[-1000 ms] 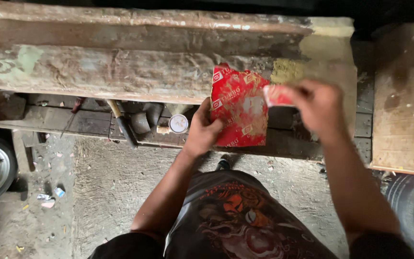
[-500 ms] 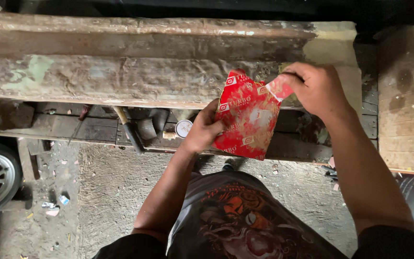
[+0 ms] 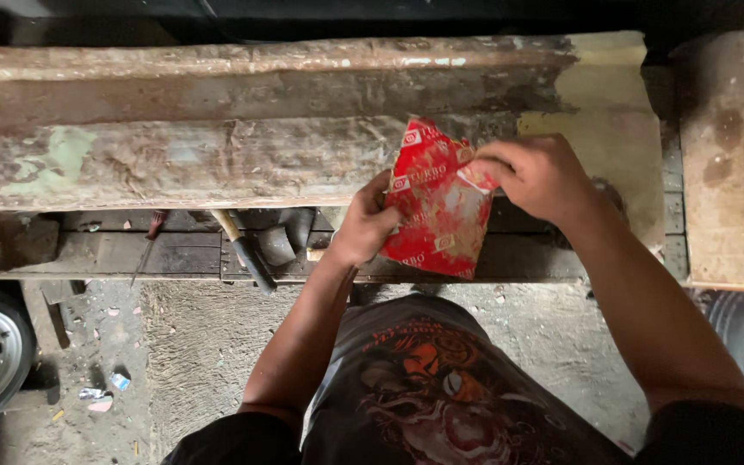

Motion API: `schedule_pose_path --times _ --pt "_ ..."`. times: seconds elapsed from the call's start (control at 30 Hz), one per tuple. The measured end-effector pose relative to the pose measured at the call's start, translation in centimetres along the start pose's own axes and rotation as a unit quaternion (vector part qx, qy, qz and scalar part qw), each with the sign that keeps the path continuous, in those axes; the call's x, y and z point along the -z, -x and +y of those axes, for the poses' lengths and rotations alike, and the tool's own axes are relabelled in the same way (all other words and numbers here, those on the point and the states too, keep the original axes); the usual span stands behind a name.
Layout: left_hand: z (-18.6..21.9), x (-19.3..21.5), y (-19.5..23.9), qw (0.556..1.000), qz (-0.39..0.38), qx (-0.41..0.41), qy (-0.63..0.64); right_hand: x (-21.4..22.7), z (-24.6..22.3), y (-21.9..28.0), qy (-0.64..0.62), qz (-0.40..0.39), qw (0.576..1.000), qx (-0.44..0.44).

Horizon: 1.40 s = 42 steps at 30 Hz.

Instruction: The person sands a long, curved wooden surface using a red sanding block. They repeatedly rub the block over the surface, occasionally lifting it to inspect the progress. The person also briefly handles a small white container before resuming sanding.

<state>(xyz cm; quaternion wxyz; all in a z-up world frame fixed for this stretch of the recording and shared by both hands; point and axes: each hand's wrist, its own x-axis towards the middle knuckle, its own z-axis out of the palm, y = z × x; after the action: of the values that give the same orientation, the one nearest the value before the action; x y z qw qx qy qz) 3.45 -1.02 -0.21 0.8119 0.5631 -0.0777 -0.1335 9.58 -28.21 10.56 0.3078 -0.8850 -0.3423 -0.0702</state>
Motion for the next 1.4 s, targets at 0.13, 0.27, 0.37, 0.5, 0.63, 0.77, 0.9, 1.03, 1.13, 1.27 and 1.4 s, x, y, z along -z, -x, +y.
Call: schedule_pose_path --times 0.13,0.27,0.37,0.5,0.63,0.77,0.9,1.03,1.13,1.27,1.4 --pt "-0.2 1.2 -0.4 0.999 0.008 0.009 0.046 -1.5 0.2 -1.0 -0.025 0.010 0.999 -0.041" --pt "-0.3 2.1 -0.7 0.998 0.024 0.032 0.054 -2.8 0.4 -1.2 -0.028 -0.009 0.997 -0.076" --pt "-0.2 2.4 -0.8 0.998 0.018 0.024 0.058 -3.7 0.0 -1.1 -0.021 0.009 0.999 -0.040" --pt "0.6 2.6 -1.0 0.997 0.028 0.038 0.064 -4.7 -1.0 -1.6 -0.019 0.006 1.000 -0.005" --pt "2.1 2.2 -1.2 0.998 0.046 0.047 0.004 -4.3 -2.4 -1.3 0.018 0.029 0.999 -0.014" --pt "3.0 1.9 -1.6 0.998 0.052 -0.006 0.034 -2.8 -2.4 -0.9 -0.072 0.090 0.981 -0.157" --pt "3.2 2.2 -1.4 0.997 0.063 -0.042 0.013 -2.0 -1.5 -0.5 -0.164 0.131 0.964 -0.161" --pt "2.7 1.9 -1.3 0.997 0.062 -0.025 0.041 -2.6 -0.6 -0.4 -0.183 0.123 0.956 -0.193" --pt "2.4 1.7 -1.1 0.997 0.060 -0.047 0.004 -2.9 -0.2 -0.5 -0.069 0.106 0.966 -0.224" --pt "2.0 1.3 -1.0 0.997 0.053 -0.061 0.015 -3.4 -0.2 -0.5 -0.042 0.080 0.960 -0.265" --pt "1.8 0.6 -1.2 0.995 0.070 -0.052 0.050 -4.9 -0.8 -0.2 -0.129 0.120 0.968 -0.180"
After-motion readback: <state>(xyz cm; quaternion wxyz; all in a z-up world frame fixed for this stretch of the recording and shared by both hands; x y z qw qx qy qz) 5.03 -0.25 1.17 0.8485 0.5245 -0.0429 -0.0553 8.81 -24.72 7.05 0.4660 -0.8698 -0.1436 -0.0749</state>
